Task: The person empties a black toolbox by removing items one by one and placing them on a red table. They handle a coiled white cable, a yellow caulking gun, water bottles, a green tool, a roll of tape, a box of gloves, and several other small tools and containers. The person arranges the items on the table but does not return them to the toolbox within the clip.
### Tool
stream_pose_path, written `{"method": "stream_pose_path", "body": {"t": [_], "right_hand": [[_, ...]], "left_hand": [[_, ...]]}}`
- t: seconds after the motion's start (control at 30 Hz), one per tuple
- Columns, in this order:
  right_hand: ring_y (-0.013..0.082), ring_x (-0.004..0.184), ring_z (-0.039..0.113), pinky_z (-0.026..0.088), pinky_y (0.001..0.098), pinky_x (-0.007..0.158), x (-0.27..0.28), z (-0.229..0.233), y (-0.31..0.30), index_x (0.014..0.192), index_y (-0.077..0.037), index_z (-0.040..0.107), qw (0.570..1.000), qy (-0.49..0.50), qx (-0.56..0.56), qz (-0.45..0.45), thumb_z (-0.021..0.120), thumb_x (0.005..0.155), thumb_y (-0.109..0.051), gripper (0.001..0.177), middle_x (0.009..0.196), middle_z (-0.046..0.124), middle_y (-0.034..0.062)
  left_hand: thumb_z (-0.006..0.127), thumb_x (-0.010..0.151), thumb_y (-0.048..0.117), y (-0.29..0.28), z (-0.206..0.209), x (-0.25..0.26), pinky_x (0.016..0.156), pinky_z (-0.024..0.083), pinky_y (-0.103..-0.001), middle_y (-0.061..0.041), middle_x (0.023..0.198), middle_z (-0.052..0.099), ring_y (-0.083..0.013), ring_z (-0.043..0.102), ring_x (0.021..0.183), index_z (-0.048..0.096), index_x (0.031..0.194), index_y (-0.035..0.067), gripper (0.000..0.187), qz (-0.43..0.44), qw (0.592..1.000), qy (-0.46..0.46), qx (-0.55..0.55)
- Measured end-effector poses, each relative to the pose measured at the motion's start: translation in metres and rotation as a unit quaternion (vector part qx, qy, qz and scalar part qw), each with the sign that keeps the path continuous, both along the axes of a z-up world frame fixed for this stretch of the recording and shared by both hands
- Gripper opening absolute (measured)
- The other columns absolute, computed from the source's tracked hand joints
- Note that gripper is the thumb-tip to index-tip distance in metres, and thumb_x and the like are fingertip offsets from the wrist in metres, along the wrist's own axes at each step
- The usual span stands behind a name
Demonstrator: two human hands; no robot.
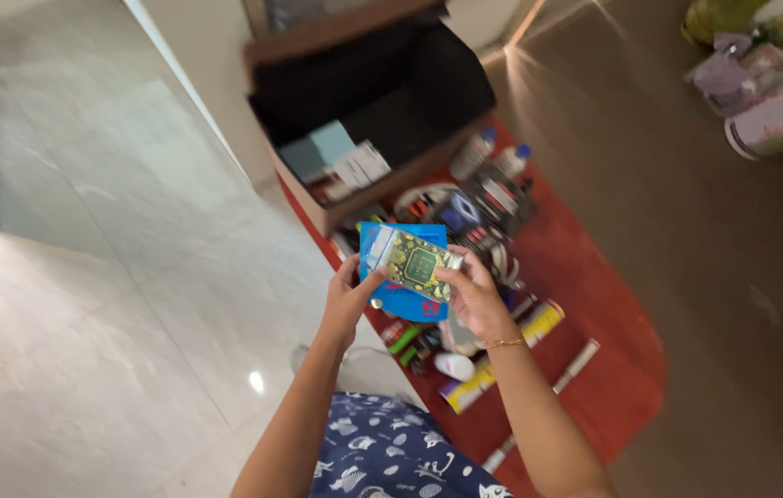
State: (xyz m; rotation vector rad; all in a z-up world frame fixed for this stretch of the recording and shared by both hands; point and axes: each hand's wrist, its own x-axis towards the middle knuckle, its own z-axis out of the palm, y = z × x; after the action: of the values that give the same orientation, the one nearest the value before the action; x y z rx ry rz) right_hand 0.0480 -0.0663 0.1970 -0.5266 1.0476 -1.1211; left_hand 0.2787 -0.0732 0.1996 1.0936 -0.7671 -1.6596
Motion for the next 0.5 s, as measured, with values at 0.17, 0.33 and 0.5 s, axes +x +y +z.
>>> {"method": "stream_pose_path", "body": {"t": [0.17, 0.33, 0.5], "right_hand": [[0.0131, 0.091, 0.064, 0.048, 0.028, 0.071, -0.093, -0.053, 0.078, 0.142, -0.017, 0.047, 0.988, 0.131, 0.078, 0.029, 0.068, 0.094, -0.008, 0.053, 0.114, 0.068, 0.0045], [0.0141, 0.097, 0.069, 0.059, 0.0339, 0.08, -0.15, -0.087, 0.126, 0.137, -0.016, 0.046, 0.993, 0.068, 0.091, -0.032, 0.068, 0.09, -0.006, 0.053, 0.117, 0.066, 0.0031], [0.0158, 0.088, 0.064, 0.053, 0.0309, 0.069, -0.18, -0.103, 0.117, 0.14, -0.018, 0.046, 0.988, 0.032, 0.075, -0.129, 0.07, 0.089, -0.005, 0.058, 0.112, 0.066, 0.0044]], "left_hand": [[0.076, 0.084, 0.013, 0.047, -0.077, -0.084, 0.072, 0.053, -0.031, -0.005, 0.095, 0.069, -0.0129, 0.063, 0.082, 0.065, 0.12, 0.0, 0.04, -0.066, 0.995, -0.079, 0.015], [0.076, 0.084, 0.013, 0.096, -0.131, -0.138, 0.08, 0.054, -0.028, -0.006, 0.101, 0.07, -0.0121, 0.065, 0.091, 0.057, 0.127, -0.001, 0.049, -0.046, 0.997, -0.066, 0.018], [0.07, 0.088, 0.016, 0.128, -0.152, -0.134, 0.077, 0.052, -0.029, -0.01, 0.111, 0.074, -0.0146, 0.063, 0.09, 0.054, 0.133, 0.0, 0.049, -0.01, 0.997, -0.057, 0.049]]}}
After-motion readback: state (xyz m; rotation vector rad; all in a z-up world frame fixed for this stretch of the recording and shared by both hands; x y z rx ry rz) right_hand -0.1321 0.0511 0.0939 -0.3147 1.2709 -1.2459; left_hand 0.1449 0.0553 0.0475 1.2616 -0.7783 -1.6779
